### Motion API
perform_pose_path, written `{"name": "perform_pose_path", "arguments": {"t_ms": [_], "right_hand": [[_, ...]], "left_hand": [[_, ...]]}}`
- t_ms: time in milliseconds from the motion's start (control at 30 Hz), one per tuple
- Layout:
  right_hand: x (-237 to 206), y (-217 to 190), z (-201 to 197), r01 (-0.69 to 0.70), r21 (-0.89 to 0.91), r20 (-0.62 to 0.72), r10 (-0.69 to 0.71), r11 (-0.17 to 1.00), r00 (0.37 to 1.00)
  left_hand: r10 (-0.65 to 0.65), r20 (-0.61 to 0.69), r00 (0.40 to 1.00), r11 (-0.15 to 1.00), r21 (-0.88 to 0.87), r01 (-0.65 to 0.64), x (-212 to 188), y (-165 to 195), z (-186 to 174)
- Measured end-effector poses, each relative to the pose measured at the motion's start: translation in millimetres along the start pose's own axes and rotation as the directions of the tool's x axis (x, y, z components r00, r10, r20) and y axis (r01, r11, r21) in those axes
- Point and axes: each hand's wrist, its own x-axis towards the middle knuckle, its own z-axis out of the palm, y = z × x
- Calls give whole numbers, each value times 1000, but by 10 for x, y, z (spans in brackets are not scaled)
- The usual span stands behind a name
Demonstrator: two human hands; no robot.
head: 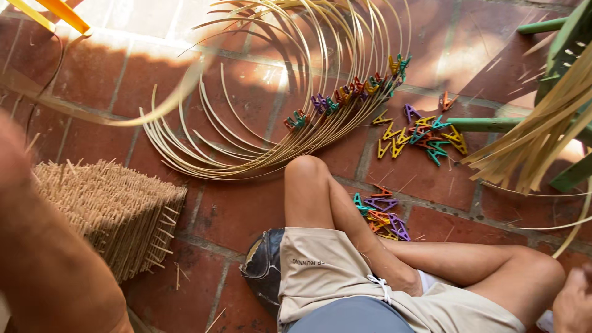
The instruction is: The person sits on a tiled floor and assembles thin bamboo strips into circular shapes. They apply glue to the ends of the strips, overlap them to form a loop, and secure the joint with a small clothespin. The person repeats this process for multiple strips, placing the finished circles on the floor.
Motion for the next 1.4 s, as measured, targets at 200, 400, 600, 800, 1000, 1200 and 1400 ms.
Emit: {"name": "perform_pose_path", "arguments": {"t_ms": [200, 400, 600, 800, 1000, 1200, 1400], "right_hand": [[-758, 277, 332, -152, 218, -155, 187, 964, 970], [-904, 59, 471, -225, 199, -179, 261, 954, 948], [-989, 123, 309, -226, 164, -182, 255, 960, 950], [-938, -324, 46, -102, 33, -215, 107, 994, 971], [161, -1249, -150, -64, 193, -248, 112, 979, 962], [1460, -1894, 145, 121, 175, -417, -38, 977, 908], [1806, -1933, 349, 151, 178, -429, -62, 972, 901]], "left_hand": [[232, 397, 888, 699, 567, -436, -754, -1674, 862], [-42, 724, 688, 755, 474, -453, -2365, -2587, 1446], [-152, 778, 609, 865, 403, -300, -2969, -2479, 1701], [-275, 895, 350, 934, 162, 319, -2863, -2531, 1808], [-630, 558, 541, 748, 250, 614, -2819, -1848, 1546], [-515, 409, 753, 807, -63, 587, -2976, -603, 1658], [-566, 693, 447, 362, -277, 890, -3883, 388, 2338]]}}
